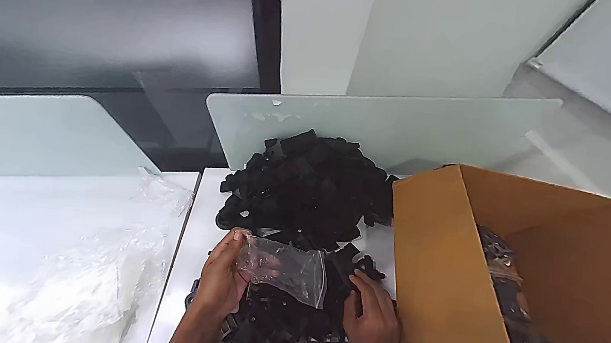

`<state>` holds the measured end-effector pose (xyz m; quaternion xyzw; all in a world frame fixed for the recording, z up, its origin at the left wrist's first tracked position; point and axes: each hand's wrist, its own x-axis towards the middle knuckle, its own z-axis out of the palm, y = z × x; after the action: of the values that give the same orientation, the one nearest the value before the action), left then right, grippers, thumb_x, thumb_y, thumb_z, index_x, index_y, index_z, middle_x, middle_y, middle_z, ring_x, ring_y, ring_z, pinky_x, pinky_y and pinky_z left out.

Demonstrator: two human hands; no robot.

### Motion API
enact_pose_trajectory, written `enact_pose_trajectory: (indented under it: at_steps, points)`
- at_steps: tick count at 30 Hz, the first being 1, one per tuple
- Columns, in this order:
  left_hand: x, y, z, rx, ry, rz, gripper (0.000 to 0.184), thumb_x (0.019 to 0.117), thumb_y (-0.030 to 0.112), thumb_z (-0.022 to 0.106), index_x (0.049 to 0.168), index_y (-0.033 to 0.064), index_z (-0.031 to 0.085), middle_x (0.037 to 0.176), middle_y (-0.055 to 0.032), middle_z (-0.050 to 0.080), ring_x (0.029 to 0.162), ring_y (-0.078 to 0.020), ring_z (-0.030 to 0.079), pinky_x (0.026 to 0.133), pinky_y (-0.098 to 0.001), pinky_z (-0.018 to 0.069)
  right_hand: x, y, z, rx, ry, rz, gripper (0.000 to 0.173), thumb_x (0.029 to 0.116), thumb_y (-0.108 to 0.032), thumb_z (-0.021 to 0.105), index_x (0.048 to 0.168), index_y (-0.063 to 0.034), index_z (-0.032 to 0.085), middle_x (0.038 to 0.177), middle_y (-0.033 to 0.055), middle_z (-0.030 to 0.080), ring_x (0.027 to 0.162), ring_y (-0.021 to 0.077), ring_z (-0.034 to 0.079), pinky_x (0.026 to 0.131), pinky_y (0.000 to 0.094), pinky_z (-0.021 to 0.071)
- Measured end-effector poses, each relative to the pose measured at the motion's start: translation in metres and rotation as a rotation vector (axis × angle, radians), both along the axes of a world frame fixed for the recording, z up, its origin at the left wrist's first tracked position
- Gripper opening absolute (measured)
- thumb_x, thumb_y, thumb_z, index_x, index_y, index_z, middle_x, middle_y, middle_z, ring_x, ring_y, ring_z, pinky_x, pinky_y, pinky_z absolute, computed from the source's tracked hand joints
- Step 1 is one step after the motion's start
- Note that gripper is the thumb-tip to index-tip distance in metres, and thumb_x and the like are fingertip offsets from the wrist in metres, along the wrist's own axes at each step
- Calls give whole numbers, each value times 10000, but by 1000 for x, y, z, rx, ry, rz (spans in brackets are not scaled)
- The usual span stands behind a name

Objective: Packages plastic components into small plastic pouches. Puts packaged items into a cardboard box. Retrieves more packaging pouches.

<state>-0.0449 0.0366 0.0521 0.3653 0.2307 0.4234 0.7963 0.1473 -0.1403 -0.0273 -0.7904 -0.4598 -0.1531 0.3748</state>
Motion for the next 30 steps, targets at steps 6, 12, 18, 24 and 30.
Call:
enact_pose_trajectory:
  at_steps: [6, 12, 18, 24, 30]
  points:
    - [-37, 18, 3, 131, -17, -9, 280, 1102, 187, 350, 1061, 116, 618, 896, -26, 723, 789, -131, 733, 718, -331, 645, -62, 42, 69, 214, 1140, 427, 489, 977, -129, 607, 1388, 26, 392, 1250, 100, 690, 1056, 167, 719, 866, 330, 619]
    - [-123, 84, 1, 338, 431, 76, 293, 1107, 193, 319, 1137, 43, 569, 900, -32, 711, 796, -158, 727, 711, -368, 642, -125, 128, 74, 55, 1326, 539, 668, 863, 88, 663, 1444, -66, 372, 907, 129, 705, 706, 245, 737, 595, 354, 650]
    - [-190, 228, -14, 670, 1269, -28, 336, 1123, 239, 401, 1300, 49, 613, 803, -114, 654, 646, -176, 681, 634, -367, 604, -163, 256, 58, -479, 1005, 607, 399, 976, -48, 649, 1369, -88, 589, 902, 110, 705, 670, 174, 738, 634, 337, 657]
    - [-190, 312, -49, 805, 1683, 401, 362, 1056, 265, 568, 1325, 25, 598, 1164, -274, 632, 1059, -475, 639, 877, -638, 525, -199, 379, -1, -652, 794, 616, 470, 964, -130, 667, 1422, -107, 562, 936, 117, 721, 728, 203, 735, 698, 385, 635]
    - [-165, 310, -99, 848, 1866, 50, 347, 1058, 292, 521, 1227, 23, 661, 1216, -207, 638, 1174, -406, 606, 918, -575, 522, -207, 433, -32, -830, 681, 552, 535, 942, -249, 711, 1432, -106, 554, 1010, 135, 729, 842, 249, 732, 806, 442, 601]
